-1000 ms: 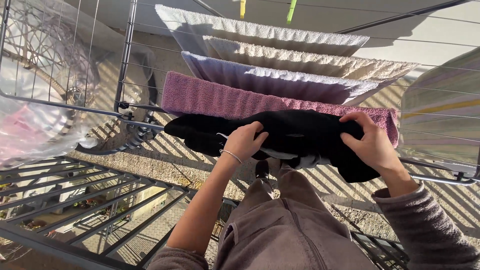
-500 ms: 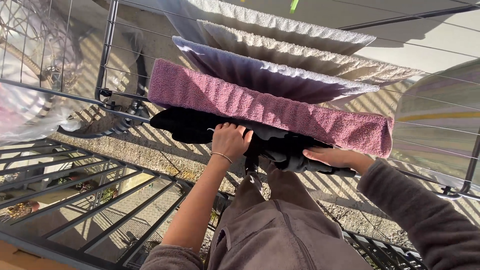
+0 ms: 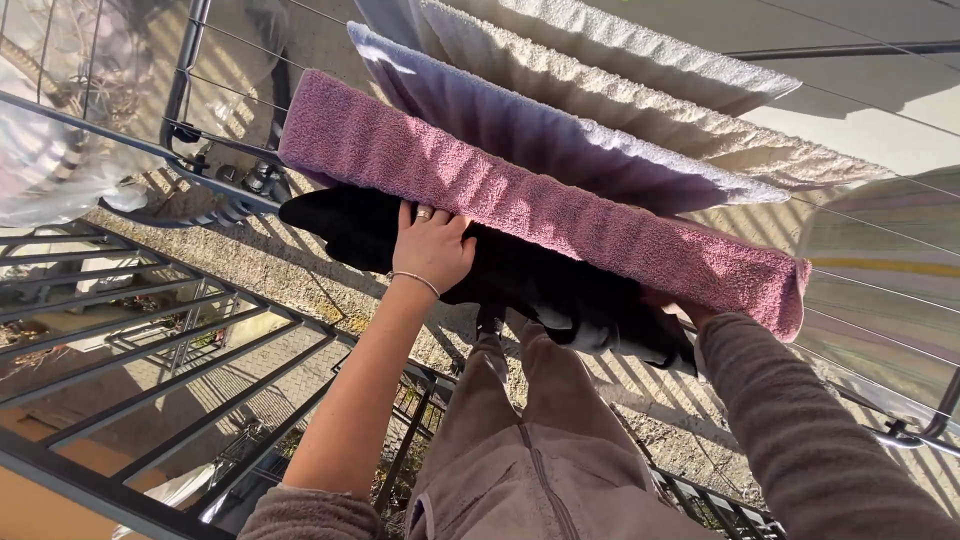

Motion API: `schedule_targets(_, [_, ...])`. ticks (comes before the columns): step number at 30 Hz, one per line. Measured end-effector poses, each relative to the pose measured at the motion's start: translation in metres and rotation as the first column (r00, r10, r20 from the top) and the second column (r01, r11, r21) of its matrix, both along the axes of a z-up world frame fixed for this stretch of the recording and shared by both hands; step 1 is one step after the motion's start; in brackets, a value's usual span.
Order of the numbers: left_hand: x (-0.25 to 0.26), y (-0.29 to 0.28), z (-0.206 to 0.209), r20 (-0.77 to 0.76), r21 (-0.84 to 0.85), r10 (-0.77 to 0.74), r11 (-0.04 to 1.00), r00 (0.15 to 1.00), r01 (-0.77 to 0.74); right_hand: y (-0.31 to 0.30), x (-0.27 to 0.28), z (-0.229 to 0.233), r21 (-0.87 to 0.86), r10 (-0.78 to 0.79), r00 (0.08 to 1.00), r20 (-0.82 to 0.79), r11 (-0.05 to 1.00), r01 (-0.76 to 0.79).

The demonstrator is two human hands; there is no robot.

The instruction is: Hanging various laundry items such as towels, shirts, and socks on a drying rack on a balcony.

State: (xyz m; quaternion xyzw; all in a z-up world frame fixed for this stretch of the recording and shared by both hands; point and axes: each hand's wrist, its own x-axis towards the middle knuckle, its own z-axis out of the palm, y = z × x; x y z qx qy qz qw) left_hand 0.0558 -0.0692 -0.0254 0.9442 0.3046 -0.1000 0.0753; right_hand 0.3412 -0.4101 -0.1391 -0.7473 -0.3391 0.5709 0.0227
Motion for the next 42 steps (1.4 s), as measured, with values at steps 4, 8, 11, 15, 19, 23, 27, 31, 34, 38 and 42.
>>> schedule_targets(4, [0.015,0.012,-0.039,-0.239,-0.114,0.045,0.991,0.970,-0.074,0.004,0.008,0.002,-0.028,0.083,0.997,0.004,0.996,-0.083])
schedule_targets(8, [0.028,0.029,-0.031,-0.277,-0.075,-0.025,0.997,0.961,0.005,-0.013,0.009,0.017,-0.061,0.123,0.992,0.008,0.991,-0.123])
schedule_targets(11, [0.038,0.058,-0.003,-0.307,-0.159,-0.020,0.987,0.951,-0.030,-0.011,0.015,0.042,-0.083,0.162,0.987,0.010,0.983,-0.161])
schedule_targets(15, [0.034,0.084,0.044,-0.383,-0.327,-0.039,0.940,0.923,-0.096,-0.022,0.011,0.083,-0.102,0.183,0.983,0.007,0.978,-0.181])
schedule_targets(19, [0.010,0.092,0.092,-0.455,-0.483,-0.084,0.859,0.886,-0.167,-0.038,-0.012,0.209,0.083,-0.176,0.983,0.045,0.982,0.172])
schedule_targets(23, [-0.051,0.092,0.130,-0.133,-0.499,0.078,0.856,0.988,-0.134,-0.070,-0.056,0.277,0.208,-0.680,0.721,-0.132,0.693,0.691])
schedule_targets(27, [-0.129,0.099,0.122,0.480,-0.593,0.604,0.758,0.636,-0.272,-0.109,-0.100,0.224,0.072,-0.722,0.645,-0.251,0.650,0.756])
schedule_targets(31, [-0.190,0.154,0.035,0.381,-0.638,0.794,0.597,0.475,-0.487,-0.153,-0.105,0.069,0.223,-0.849,0.403,-0.343,0.343,0.912])
schedule_targets(34, [-0.190,0.161,0.024,0.399,-0.744,0.814,0.556,0.423,-0.369,-0.121,-0.115,0.051,0.372,-0.875,0.451,-0.176,0.364,0.854])
schedule_targets(38, [-0.181,0.128,0.056,0.279,-0.899,0.898,0.369,0.341,-0.236,-0.096,-0.138,0.051,0.411,-0.862,0.499,-0.087,0.425,0.806])
schedule_targets(42, [-0.177,0.125,0.060,0.216,-0.822,0.752,0.484,0.623,-0.299,-0.099,-0.140,0.052,0.387,-0.898,0.436,-0.058,0.383,0.839])
